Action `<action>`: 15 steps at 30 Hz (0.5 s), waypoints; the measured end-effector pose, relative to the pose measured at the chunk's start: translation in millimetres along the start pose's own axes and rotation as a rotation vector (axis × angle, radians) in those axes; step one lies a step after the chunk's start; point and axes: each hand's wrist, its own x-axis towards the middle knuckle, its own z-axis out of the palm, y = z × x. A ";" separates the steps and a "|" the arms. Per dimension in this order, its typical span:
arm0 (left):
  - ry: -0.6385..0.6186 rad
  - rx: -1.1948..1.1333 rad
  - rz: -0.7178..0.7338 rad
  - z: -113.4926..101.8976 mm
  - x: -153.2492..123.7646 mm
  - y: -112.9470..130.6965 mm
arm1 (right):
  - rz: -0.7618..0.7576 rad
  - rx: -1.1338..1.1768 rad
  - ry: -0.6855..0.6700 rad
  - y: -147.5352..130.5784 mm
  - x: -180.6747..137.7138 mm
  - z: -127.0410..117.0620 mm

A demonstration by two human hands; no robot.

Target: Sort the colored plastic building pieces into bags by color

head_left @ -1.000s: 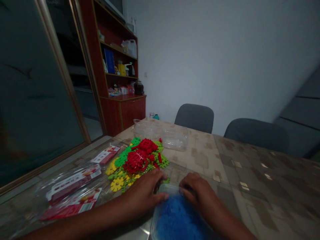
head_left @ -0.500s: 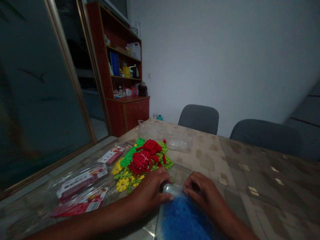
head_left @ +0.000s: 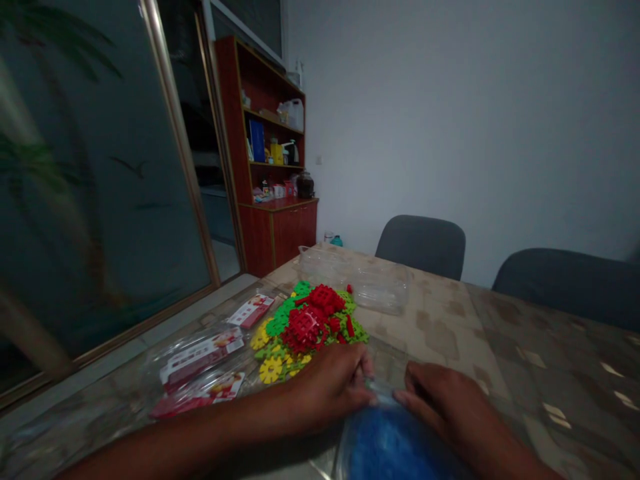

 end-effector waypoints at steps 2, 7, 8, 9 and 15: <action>-0.017 -0.058 0.051 -0.3 3.3 -0.2 | 0.007 -0.010 -0.043 5.1 -2.1 -4.0; -0.200 -0.525 -0.014 15.0 17.1 -10.8 | -0.031 0.163 -0.030 26.7 -12.0 -4.9; -0.211 -0.590 -0.016 20.5 19.2 -13.5 | -0.041 0.203 -0.024 32.1 -14.6 -3.4; -0.207 -0.632 -0.015 26.2 20.6 -15.6 | -0.052 0.245 -0.026 37.5 -17.4 -1.6; -0.010 -0.551 -0.002 45.2 18.8 -8.7 | -0.024 0.380 0.010 55.6 -32.5 9.6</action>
